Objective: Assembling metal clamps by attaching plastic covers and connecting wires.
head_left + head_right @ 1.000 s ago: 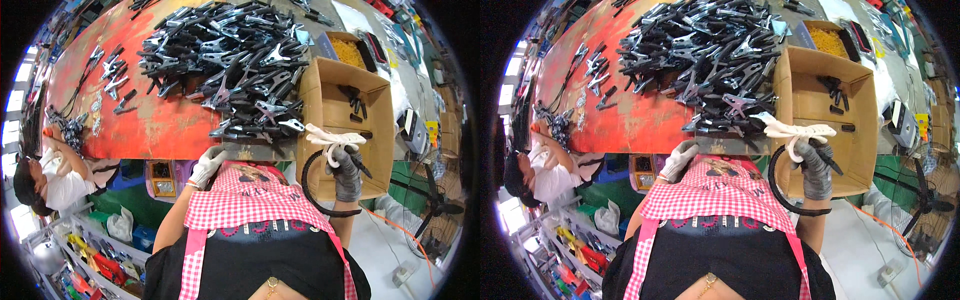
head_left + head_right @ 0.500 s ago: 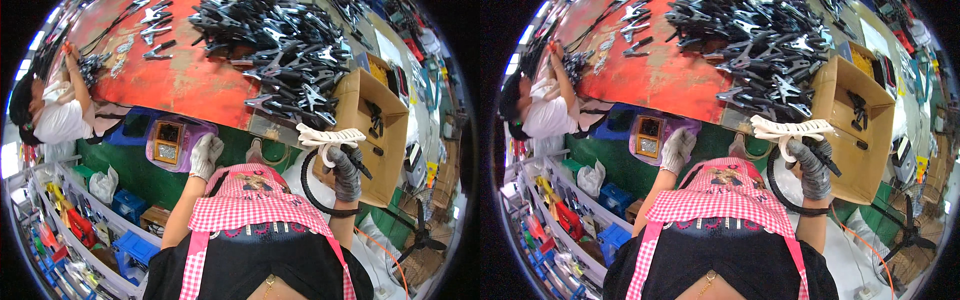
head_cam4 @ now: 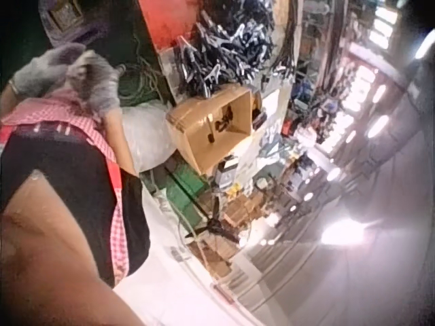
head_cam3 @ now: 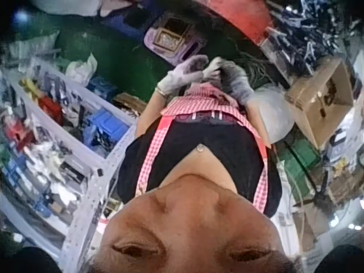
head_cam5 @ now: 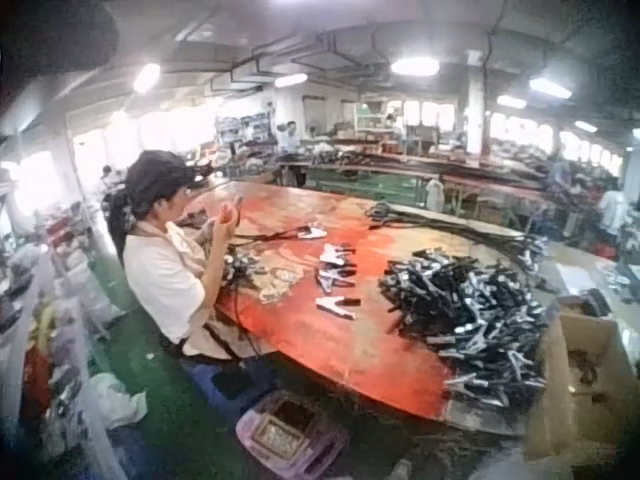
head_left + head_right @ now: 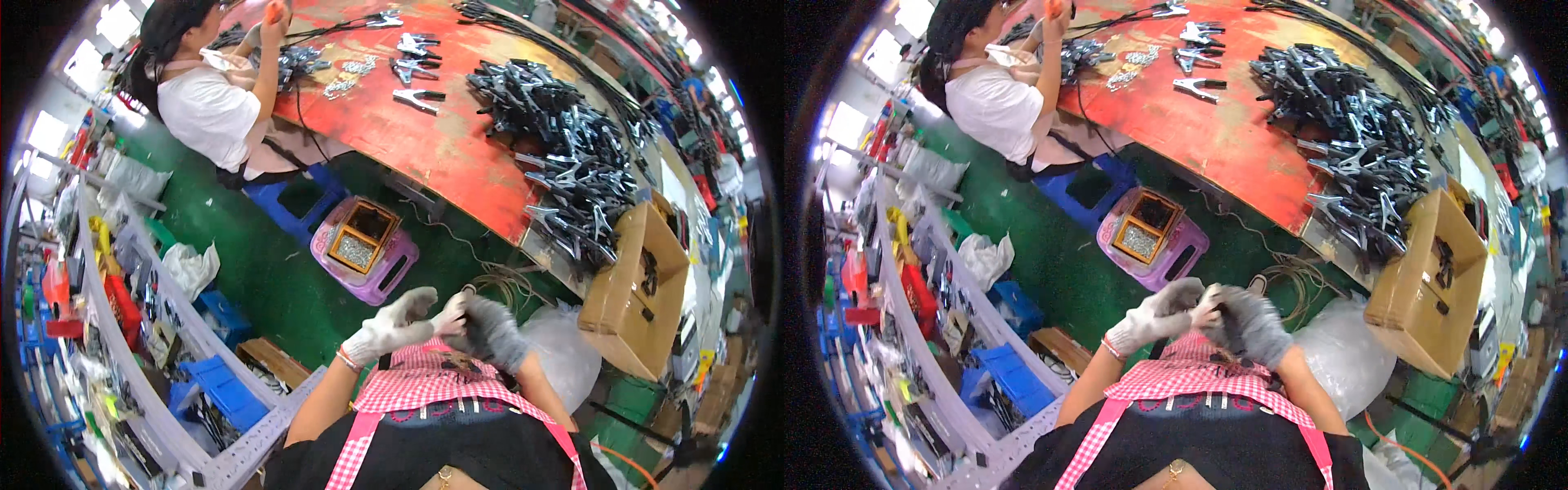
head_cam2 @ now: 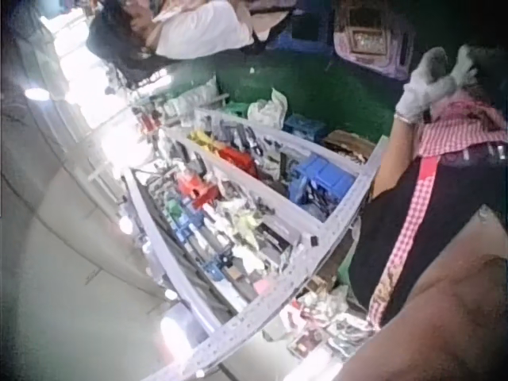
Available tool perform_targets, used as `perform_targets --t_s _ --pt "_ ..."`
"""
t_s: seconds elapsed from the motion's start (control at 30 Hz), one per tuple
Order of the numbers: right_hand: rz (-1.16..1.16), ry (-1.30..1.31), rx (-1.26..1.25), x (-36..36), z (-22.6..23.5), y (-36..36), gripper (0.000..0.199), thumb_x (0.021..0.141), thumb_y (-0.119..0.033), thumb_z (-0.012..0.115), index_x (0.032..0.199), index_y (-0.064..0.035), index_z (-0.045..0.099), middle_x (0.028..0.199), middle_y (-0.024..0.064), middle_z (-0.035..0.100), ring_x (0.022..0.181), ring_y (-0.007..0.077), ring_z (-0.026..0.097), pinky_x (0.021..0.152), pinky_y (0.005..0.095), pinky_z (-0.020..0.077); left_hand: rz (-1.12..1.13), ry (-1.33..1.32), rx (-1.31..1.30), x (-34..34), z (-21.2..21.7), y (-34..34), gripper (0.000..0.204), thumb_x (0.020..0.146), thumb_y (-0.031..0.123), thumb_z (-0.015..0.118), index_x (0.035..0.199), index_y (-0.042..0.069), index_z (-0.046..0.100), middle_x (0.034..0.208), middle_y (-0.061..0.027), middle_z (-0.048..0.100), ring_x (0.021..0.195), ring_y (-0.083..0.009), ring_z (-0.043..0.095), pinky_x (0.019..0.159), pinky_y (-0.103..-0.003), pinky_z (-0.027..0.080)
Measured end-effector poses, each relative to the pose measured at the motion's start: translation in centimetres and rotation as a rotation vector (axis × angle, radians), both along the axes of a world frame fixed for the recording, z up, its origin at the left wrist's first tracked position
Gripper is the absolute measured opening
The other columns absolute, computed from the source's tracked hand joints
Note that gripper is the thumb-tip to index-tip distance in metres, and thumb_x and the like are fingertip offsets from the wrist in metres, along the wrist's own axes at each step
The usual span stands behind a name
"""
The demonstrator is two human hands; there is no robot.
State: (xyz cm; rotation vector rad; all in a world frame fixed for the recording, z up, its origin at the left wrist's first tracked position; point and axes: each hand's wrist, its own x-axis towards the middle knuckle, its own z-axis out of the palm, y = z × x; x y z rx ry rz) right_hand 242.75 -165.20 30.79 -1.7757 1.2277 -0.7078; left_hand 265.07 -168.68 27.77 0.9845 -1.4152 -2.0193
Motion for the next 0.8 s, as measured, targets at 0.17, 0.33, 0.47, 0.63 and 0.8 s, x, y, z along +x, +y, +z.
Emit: perform_targets --t_s 0.17,0.33,0.47,0.63,0.8 --pt "0.181 -0.307 0.069 3.4 4.8 -0.8 0.042 0.072 -0.012 0.073 0.109 -0.0009 0.056 0.098 0.0145 0.063 0.089 0.0261 0.063 0.076 0.0324 0.0493 -0.313 -0.047 0.01 0.6 7.5 -0.8 0.05 0.087 0.008 0.058 0.133 0.001 0.038 0.114 -0.0064 0.054 0.104 -0.0125 0.05 0.092 -0.027 0.043" --pt "0.189 -0.189 0.293 3.5 6.9 0.3 0.035 0.075 -0.016 0.073 0.103 -0.0031 0.056 0.09 0.0069 0.061 0.079 0.0186 0.058 0.071 0.0309 0.0478 -0.265 0.252 0.354 1.0 2.7 2.7 0.046 0.081 0.008 0.062 0.123 0.002 0.045 0.107 -0.0028 0.054 0.102 -0.012 0.051 0.089 -0.026 0.042" --pt "0.122 -0.426 0.32 1.3 5.3 2.3 0.036 0.074 -0.015 0.075 0.101 -0.0045 0.054 0.09 0.0011 0.056 0.082 0.0146 0.052 0.071 0.0293 0.0463 -0.419 0.228 0.189 -1.6 5.9 2.2 0.052 0.091 0.03 0.057 0.133 0.004 0.041 0.126 -0.0025 0.049 0.109 -0.0115 0.049 0.091 -0.024 0.042" --pt "-0.174 -0.576 0.51 -2.7 -1.5 4.3 0.061 0.065 -0.004 0.079 0.118 -0.0042 0.049 0.114 0.0091 0.056 0.105 0.0225 0.055 0.091 0.0395 0.0468 -0.418 0.126 0.143 -3.5 3.2 3.9 0.056 0.09 0.03 0.056 0.14 0.017 0.035 0.108 0.0011 0.054 0.092 -0.0052 0.046 0.069 -0.023 0.046" --pt "0.029 -0.538 0.574 -0.7 -4.0 2.2 0.057 0.069 -0.004 0.075 0.119 -0.0024 0.049 0.111 0.0082 0.059 0.1 0.0189 0.058 0.086 0.0336 0.0477 0.017 0.025 0.094 -2.9 -0.4 6.9 0.058 0.083 0.043 0.061 0.128 0.01 0.046 0.093 -0.0006 0.063 0.064 -0.0079 0.048 0.05 -0.024 0.039"
